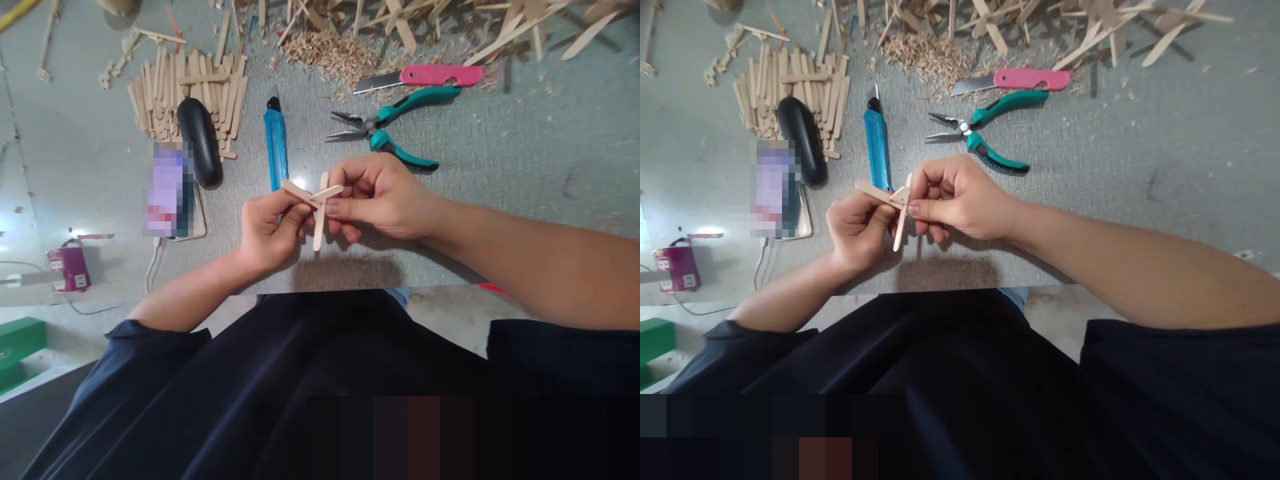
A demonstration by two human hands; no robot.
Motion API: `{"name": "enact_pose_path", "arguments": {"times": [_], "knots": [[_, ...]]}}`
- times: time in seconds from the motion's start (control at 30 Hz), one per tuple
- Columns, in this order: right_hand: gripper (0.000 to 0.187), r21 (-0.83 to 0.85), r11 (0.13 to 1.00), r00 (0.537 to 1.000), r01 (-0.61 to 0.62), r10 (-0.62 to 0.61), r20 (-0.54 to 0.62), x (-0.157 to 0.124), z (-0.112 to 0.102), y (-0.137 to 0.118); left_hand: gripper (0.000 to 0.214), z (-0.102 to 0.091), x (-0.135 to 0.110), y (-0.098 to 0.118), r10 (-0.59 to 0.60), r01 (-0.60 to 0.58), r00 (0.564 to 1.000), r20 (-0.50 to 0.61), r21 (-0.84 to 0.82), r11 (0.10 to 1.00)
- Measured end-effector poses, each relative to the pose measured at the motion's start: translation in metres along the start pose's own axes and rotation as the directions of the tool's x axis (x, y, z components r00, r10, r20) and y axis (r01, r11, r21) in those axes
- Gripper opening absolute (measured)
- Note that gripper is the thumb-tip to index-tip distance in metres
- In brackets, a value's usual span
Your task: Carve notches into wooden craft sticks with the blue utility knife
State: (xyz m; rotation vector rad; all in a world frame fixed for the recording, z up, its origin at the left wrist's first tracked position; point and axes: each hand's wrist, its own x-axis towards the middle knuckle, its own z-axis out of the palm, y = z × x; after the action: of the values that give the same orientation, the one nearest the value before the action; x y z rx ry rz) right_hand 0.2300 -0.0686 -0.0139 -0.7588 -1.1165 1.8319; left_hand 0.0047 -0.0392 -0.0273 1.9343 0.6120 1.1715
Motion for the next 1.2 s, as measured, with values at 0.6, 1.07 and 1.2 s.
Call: {"name": "enact_pose_path", "arguments": {"times": [0.6, 1.07, 1.2], "knots": [[0.008, -0.745, 0.597, 0.869, 0.299, -0.493, -0.045, -0.011, 0.004, 0.015, 0.032, -0.002, -0.002, -0.001, -0.009, 0.009, 1.000, 0.001, 0.054, 0.998], [0.041, -0.936, 0.247, 0.877, 0.252, -0.467, 0.113, -0.015, 0.000, 0.009, 0.033, -0.011, 0.002, -0.008, 0.017, -0.028, 0.996, 0.084, 0.131, 0.991], [0.042, -0.938, 0.258, 0.887, 0.233, -0.452, 0.096, -0.015, 0.000, 0.009, 0.038, -0.012, 0.002, -0.011, -0.015, -0.003, 0.992, 0.124, 0.146, 0.989]]}}
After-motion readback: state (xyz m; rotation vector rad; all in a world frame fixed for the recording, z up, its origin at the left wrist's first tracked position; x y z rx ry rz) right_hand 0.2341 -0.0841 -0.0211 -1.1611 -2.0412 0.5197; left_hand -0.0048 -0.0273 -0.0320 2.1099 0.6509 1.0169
